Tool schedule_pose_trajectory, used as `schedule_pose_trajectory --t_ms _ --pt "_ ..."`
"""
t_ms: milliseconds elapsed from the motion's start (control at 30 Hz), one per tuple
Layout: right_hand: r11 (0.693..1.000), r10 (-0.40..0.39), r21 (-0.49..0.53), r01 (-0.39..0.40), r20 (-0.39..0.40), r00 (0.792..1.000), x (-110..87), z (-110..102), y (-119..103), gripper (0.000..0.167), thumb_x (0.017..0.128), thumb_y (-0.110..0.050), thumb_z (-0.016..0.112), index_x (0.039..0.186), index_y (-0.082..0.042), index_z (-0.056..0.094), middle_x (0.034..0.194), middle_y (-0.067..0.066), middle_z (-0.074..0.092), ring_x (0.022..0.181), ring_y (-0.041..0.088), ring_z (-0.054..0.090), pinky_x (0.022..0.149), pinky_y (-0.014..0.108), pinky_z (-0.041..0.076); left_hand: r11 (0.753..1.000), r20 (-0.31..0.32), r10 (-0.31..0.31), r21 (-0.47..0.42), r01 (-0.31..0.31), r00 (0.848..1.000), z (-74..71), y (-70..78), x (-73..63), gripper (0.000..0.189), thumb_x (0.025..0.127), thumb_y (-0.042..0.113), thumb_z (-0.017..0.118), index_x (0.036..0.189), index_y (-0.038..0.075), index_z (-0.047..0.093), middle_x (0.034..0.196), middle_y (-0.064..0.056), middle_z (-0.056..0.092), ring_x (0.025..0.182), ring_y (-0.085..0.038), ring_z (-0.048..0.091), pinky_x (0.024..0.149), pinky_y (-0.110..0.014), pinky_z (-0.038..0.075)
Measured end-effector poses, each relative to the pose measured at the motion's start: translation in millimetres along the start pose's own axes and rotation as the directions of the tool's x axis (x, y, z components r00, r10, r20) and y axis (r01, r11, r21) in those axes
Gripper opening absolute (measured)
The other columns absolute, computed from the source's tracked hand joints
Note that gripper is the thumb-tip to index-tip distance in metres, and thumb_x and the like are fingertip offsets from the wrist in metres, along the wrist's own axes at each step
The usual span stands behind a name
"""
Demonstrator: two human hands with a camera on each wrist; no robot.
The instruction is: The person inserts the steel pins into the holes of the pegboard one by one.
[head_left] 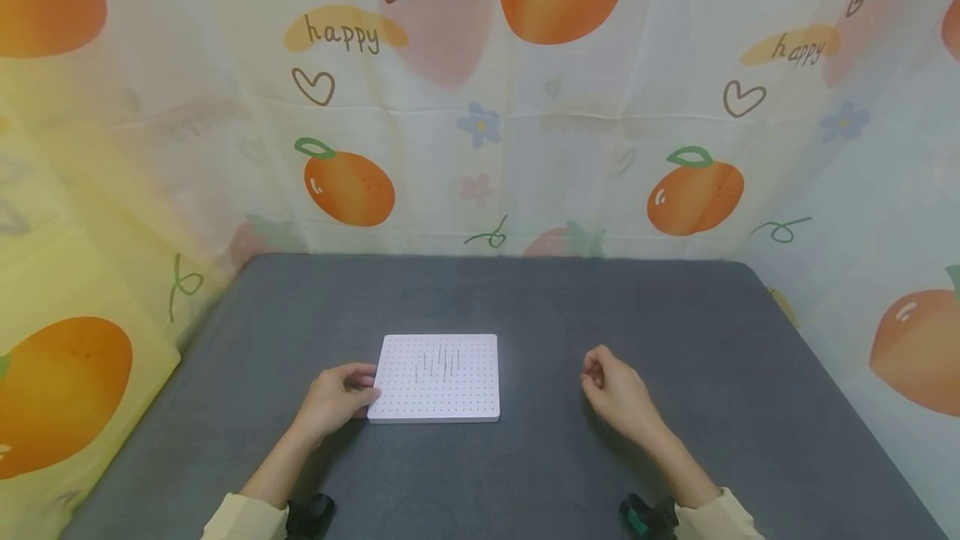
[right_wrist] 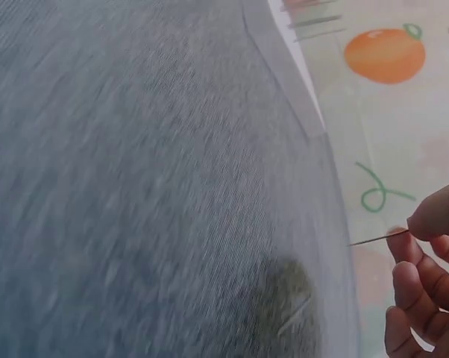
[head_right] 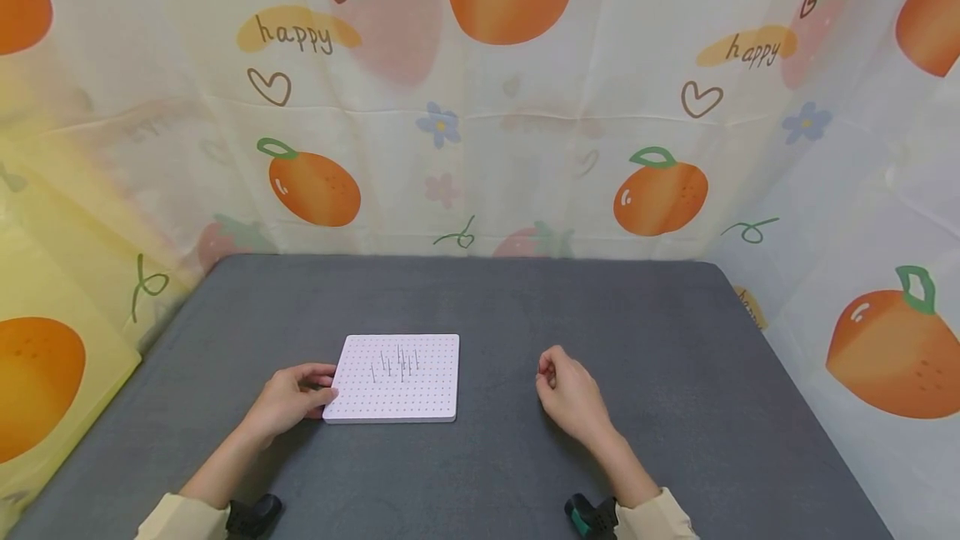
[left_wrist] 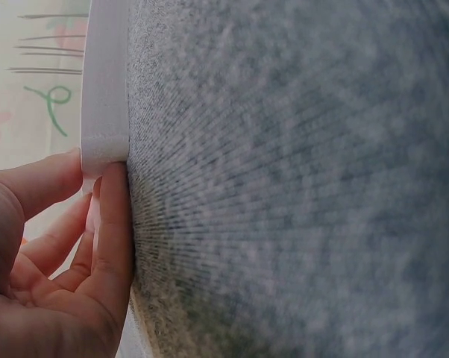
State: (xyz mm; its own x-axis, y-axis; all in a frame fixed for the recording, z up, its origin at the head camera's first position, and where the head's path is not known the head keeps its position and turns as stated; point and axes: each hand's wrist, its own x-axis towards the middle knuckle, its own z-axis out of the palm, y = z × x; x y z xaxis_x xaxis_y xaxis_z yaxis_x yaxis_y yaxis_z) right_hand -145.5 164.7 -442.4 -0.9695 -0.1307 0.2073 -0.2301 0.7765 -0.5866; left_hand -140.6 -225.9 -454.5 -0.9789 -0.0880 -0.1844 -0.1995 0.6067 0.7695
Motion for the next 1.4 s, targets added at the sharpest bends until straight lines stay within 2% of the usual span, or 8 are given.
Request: schedule_pose_trajectory --t_ms 300,600,933,1400 --pt "0.996 0.004 0.086 0.0 -0.04 0.999 8.8 9.2 -16.5 0.015 0.081 -0.008 0.065 0.086 -0.017 0.053 0.076 -0.005 0.057 0.067 0.008 0.05 0.06 0.025 0.041 1.0 0.0 0.015 -0.001 -0.015 1.0 -0.1 -1.5 0.4 0.039 0.081 0.01 0.067 0.118 0.002 0.058 0.1 -0.011 0.063 0.075 -0.015 0.06 0.064 -0.031 0.055" --pt "0.986 -0.028 0.16 0.038 -0.064 0.998 17.1 18.5 -34.4 0.013 0.082 -0.01 0.066 0.084 -0.019 0.056 0.081 -0.006 0.064 0.074 0.009 0.058 0.067 0.029 0.048 1.0 -0.007 0.004 0.003 -0.004 1.0 0.8 -2.4 0.7 0.04 0.081 0.009 0.067 0.118 0.002 0.058 0.1 -0.012 0.062 0.076 -0.016 0.06 0.064 -0.031 0.055" --pt "0.983 -0.092 0.146 0.107 -0.103 0.99 24.7 34.7 -50.5 0.013 0.078 -0.009 0.068 0.08 -0.019 0.058 0.075 -0.008 0.063 0.069 0.008 0.055 0.064 0.027 0.046 1.0 -0.007 -0.004 0.006 0.004 1.0 0.7 -0.1 0.5 0.04 0.081 0.009 0.067 0.118 0.002 0.058 0.101 -0.012 0.063 0.076 -0.016 0.059 0.063 -0.03 0.055" --pt "0.976 -0.152 0.142 0.163 -0.086 0.985 32.9 53.3 -69.2 0.009 0.08 -0.012 0.066 0.081 -0.018 0.059 0.077 -0.005 0.063 0.071 0.009 0.057 0.065 0.027 0.047 1.0 -0.006 -0.003 0.0 0.003 1.0 0.3 -0.1 -0.1 0.04 0.081 0.009 0.067 0.118 0.002 0.058 0.101 -0.011 0.063 0.076 -0.015 0.06 0.063 -0.03 0.055"
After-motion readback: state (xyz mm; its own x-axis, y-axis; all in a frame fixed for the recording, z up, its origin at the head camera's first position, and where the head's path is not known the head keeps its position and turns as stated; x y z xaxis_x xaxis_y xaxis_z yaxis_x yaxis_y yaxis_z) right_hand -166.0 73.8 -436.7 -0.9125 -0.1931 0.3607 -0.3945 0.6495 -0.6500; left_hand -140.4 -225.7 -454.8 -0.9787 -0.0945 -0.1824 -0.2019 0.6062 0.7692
